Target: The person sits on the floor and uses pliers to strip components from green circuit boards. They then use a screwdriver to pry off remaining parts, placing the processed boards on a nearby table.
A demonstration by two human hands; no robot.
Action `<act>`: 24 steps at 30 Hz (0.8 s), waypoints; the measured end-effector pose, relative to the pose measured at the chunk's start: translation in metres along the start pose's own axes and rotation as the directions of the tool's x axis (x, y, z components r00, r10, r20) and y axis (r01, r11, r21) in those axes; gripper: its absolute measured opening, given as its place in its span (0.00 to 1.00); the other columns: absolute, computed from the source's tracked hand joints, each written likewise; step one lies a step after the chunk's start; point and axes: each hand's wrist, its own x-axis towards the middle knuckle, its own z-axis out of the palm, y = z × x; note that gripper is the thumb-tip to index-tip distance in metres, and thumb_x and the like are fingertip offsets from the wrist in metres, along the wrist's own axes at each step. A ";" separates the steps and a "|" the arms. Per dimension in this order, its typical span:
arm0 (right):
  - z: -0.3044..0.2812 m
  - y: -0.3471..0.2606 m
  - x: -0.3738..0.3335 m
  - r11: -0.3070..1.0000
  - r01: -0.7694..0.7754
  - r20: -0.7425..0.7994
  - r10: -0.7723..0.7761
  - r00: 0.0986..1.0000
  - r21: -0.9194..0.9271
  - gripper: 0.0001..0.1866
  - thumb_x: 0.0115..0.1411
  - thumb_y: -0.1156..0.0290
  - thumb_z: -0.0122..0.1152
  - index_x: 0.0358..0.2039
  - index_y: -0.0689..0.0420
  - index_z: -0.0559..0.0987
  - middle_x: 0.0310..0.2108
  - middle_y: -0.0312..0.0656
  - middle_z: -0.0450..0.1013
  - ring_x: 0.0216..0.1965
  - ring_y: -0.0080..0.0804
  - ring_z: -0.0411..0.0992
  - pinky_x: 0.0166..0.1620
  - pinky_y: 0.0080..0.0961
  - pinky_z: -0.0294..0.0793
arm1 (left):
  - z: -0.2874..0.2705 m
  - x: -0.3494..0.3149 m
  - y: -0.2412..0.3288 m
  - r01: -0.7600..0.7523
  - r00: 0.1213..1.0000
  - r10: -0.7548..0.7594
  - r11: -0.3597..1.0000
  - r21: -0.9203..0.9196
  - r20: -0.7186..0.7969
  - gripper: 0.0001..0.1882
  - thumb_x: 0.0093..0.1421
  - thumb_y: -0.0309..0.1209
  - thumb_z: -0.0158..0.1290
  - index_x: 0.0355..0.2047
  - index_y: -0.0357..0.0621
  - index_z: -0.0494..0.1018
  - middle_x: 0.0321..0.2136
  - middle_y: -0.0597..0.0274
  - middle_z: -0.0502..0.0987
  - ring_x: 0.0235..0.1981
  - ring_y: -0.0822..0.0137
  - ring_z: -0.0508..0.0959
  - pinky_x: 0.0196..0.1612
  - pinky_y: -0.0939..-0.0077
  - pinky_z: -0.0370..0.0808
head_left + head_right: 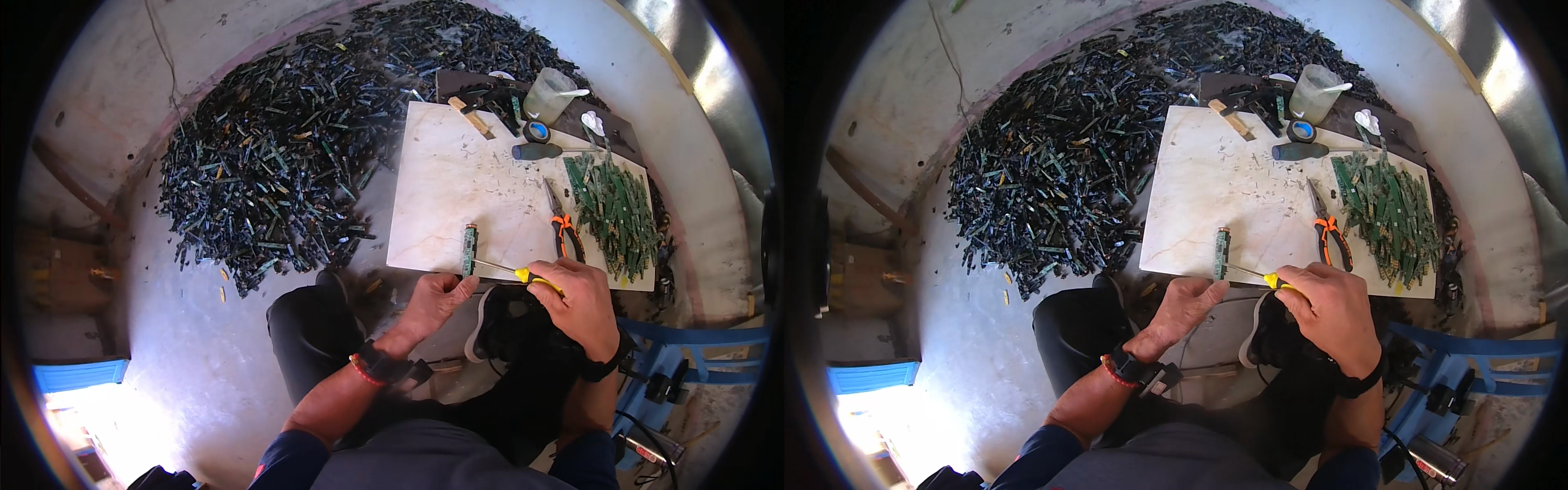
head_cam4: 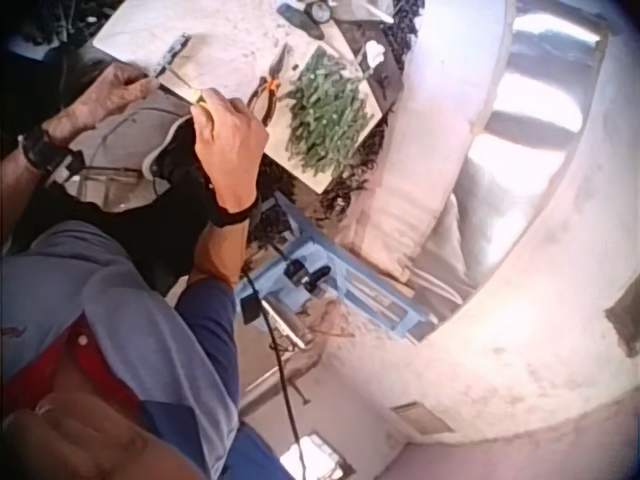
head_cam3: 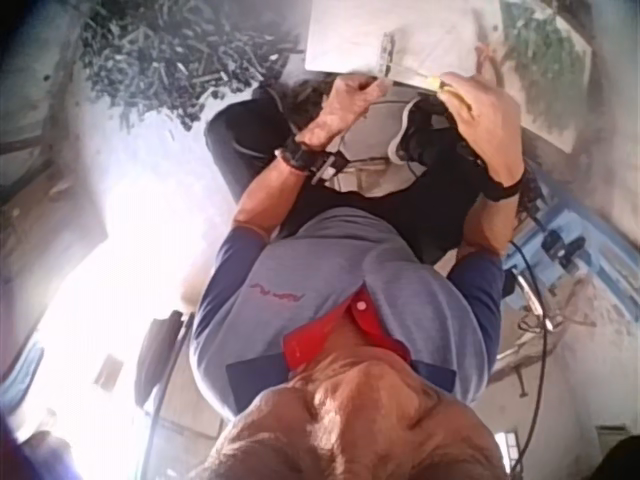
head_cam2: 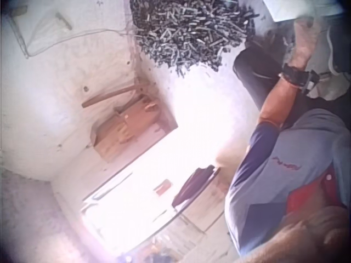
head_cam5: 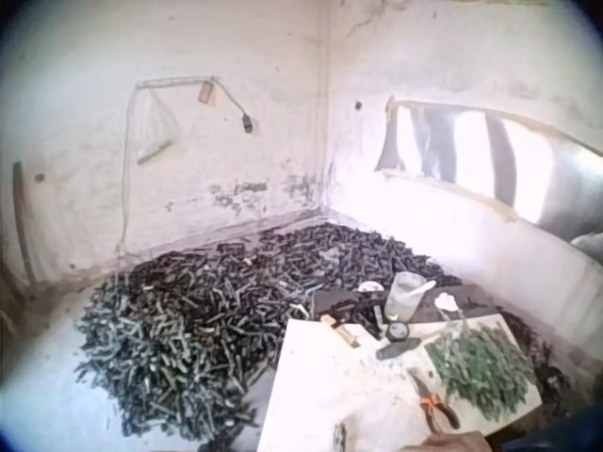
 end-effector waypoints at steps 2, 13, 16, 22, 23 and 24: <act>0.008 0.011 -0.001 0.995 0.022 -0.018 -0.021 1.000 0.096 0.11 0.50 0.71 0.65 0.35 0.59 0.80 0.24 0.46 0.74 0.23 0.42 0.73 0.27 0.31 0.70 | 0.001 -0.001 0.002 0.007 1.000 -0.007 1.000 -0.005 -0.009 0.28 0.61 0.49 0.54 0.16 0.35 0.68 0.14 0.74 0.60 0.19 0.80 0.57 0.19 0.77 0.57; 0.009 0.018 -0.002 0.944 -0.159 0.101 0.135 0.986 0.289 0.09 0.56 0.71 0.61 0.35 0.64 0.79 0.21 0.46 0.74 0.18 0.32 0.70 0.23 0.22 0.66 | -0.001 -0.001 0.001 -0.012 1.000 0.013 0.997 0.079 -0.020 0.28 0.62 0.48 0.53 0.17 0.33 0.69 0.13 0.71 0.61 0.19 0.79 0.59 0.19 0.76 0.59; 0.008 0.016 0.000 0.943 -0.175 0.129 0.144 0.981 0.283 0.10 0.57 0.71 0.60 0.35 0.64 0.79 0.21 0.45 0.74 0.18 0.29 0.69 0.23 0.21 0.65 | -0.002 0.000 -0.005 -0.032 0.999 0.034 0.993 0.116 -0.015 0.28 0.63 0.48 0.50 0.17 0.34 0.68 0.13 0.71 0.61 0.19 0.79 0.58 0.19 0.76 0.58; 0.013 0.023 0.000 0.867 -0.271 0.182 0.212 0.960 0.418 0.09 0.56 0.71 0.61 0.34 0.64 0.79 0.21 0.45 0.74 0.20 0.26 0.70 0.25 0.21 0.67 | -0.001 -0.004 0.001 -0.084 0.996 0.084 0.995 0.045 0.003 0.28 0.65 0.48 0.44 0.15 0.39 0.63 0.13 0.73 0.59 0.18 0.78 0.57 0.20 0.76 0.56; 0.011 0.019 0.001 0.892 -0.234 0.161 0.184 0.970 0.388 0.09 0.56 0.71 0.61 0.35 0.64 0.79 0.22 0.45 0.75 0.21 0.27 0.71 0.26 0.21 0.67 | 0.000 -0.005 0.003 -0.056 0.998 0.056 0.998 -0.003 0.021 0.28 0.66 0.49 0.43 0.15 0.40 0.62 0.12 0.72 0.60 0.18 0.78 0.57 0.20 0.76 0.56; 0.010 0.016 0.001 0.913 -0.197 0.141 0.156 0.978 0.357 0.09 0.56 0.71 0.61 0.35 0.64 0.79 0.23 0.46 0.75 0.22 0.27 0.72 0.27 0.21 0.68 | 0.000 -0.006 0.004 -0.028 0.999 0.030 0.998 -0.051 0.041 0.28 0.66 0.49 0.43 0.15 0.41 0.62 0.12 0.72 0.60 0.17 0.78 0.57 0.19 0.77 0.56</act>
